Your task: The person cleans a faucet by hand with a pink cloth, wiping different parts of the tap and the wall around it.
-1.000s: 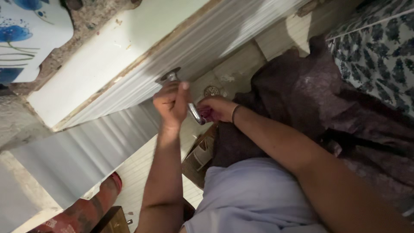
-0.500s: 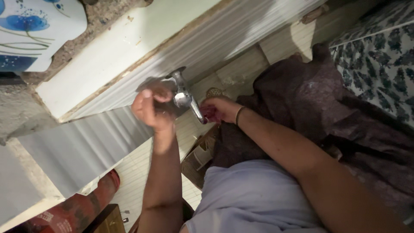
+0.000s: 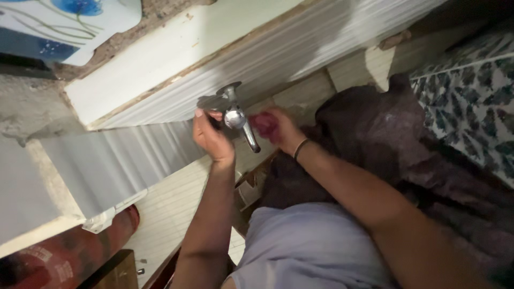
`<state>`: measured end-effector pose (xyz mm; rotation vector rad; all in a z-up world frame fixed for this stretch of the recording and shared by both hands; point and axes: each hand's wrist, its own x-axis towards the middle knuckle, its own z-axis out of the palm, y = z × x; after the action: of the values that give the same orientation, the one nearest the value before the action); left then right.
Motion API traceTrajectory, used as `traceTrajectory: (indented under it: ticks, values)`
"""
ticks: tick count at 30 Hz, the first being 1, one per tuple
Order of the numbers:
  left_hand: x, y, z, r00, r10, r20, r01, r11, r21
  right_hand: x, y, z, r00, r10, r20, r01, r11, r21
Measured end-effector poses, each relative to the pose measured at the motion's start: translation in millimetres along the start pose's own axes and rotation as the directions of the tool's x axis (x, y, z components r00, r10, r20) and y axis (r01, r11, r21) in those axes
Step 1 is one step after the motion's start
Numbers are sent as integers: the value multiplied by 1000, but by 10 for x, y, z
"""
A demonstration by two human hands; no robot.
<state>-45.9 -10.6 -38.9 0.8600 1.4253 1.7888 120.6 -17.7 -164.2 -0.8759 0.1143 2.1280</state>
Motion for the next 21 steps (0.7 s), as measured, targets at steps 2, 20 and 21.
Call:
traceTrajectory:
  ticks: [2,20,21]
  values:
    - [34,-96,-43,997,-65,-47,62,995,-75,-255,-211,342,991,-130,32,131,991,-34]
    - [162,-327,-107,957,-274,-101,254,951,-174,-1049,-334,1535,786,-468,404,583,346,-735]
    - [169,-313,-115,959,-271,-81,251,948,-194,-1105,-324,1593,694,-500,518,673,192,-714]
